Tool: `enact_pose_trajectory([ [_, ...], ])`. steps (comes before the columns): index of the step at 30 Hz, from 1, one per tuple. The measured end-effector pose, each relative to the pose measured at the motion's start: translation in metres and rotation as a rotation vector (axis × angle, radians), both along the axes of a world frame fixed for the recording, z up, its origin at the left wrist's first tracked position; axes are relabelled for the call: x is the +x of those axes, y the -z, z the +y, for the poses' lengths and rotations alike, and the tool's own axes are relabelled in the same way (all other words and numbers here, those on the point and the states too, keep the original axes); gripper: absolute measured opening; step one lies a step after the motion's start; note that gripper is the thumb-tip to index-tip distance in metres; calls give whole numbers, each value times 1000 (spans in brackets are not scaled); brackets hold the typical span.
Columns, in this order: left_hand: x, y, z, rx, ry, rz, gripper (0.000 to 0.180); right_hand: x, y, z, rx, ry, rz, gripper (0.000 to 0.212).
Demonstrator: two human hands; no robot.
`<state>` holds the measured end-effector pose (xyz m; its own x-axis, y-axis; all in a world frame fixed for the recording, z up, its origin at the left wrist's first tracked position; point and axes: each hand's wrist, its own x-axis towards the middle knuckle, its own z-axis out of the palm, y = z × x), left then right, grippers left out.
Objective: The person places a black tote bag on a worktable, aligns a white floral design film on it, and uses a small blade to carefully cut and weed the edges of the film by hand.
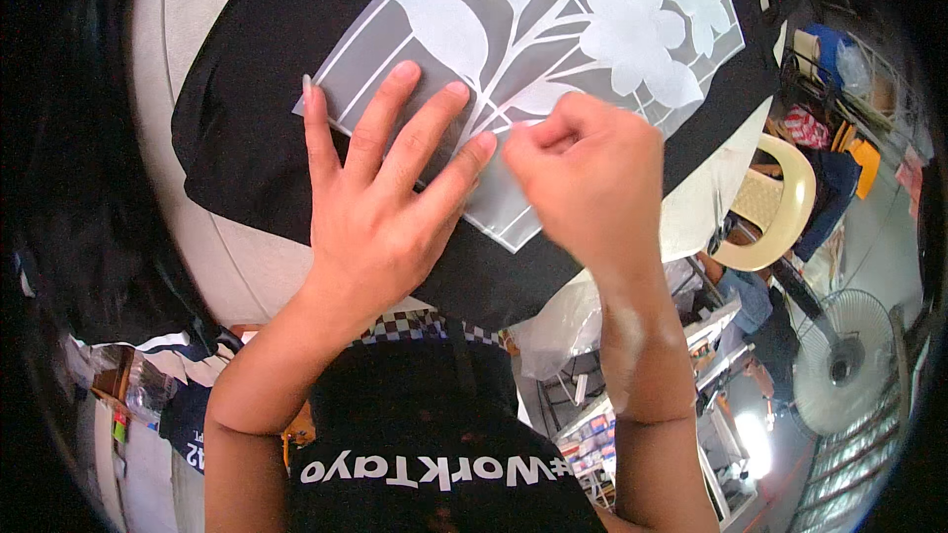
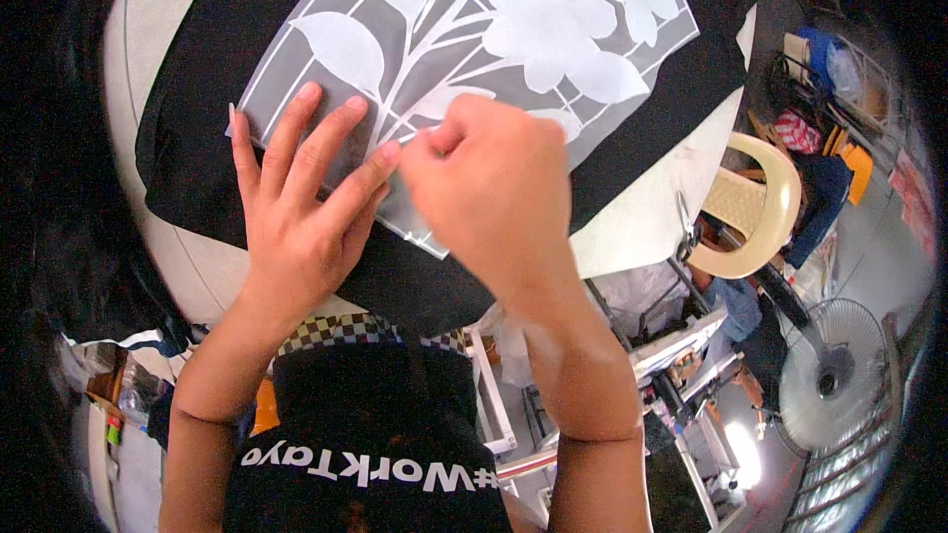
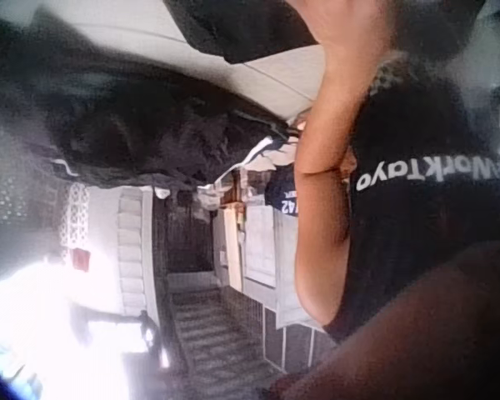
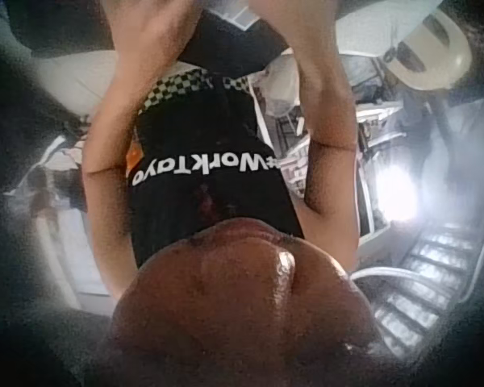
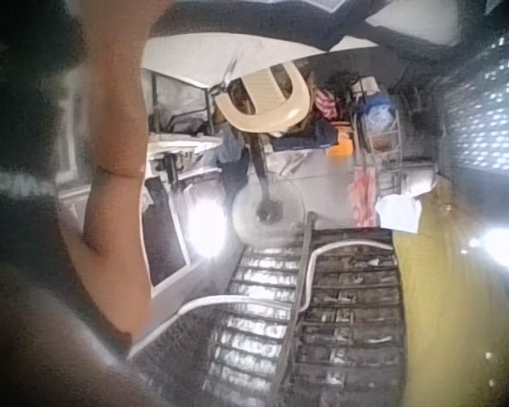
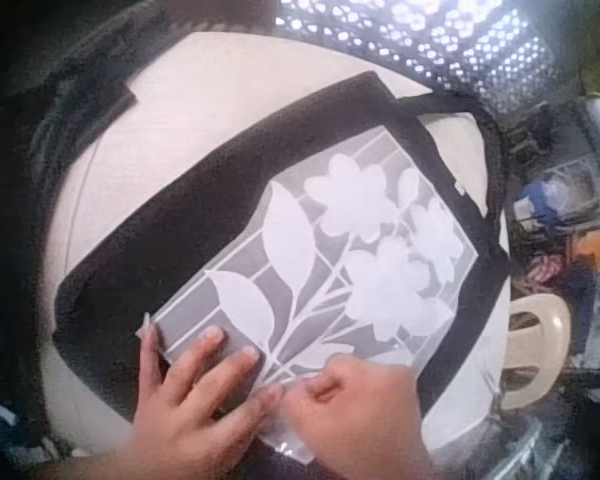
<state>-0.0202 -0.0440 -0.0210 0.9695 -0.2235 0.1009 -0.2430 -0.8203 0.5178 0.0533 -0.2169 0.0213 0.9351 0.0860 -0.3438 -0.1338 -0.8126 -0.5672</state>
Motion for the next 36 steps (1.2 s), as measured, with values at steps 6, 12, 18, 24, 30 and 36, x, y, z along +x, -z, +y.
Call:
enact_pose_trajectory([
  [6,-1,2,0,-47,-23,16,39,6,-3,11,-8,28,9,21],
  [12,1,4,1,-54,-25,-2,41,21,-5,12,-94,-63,36,21],
  [18,2,1,0,-81,-37,34,43,37,-10,15,-142,-71,73,22],
  [24,1,2,0,-89,-46,37,42,40,-9,20,-125,-174,91,20],
  [30,1,5,0,-110,-53,8,39,43,-12,17,-126,-167,179,21],
  [36,-1,6,-1,-107,-68,-3,40,30,-3,17,-101,35,276,24],
])
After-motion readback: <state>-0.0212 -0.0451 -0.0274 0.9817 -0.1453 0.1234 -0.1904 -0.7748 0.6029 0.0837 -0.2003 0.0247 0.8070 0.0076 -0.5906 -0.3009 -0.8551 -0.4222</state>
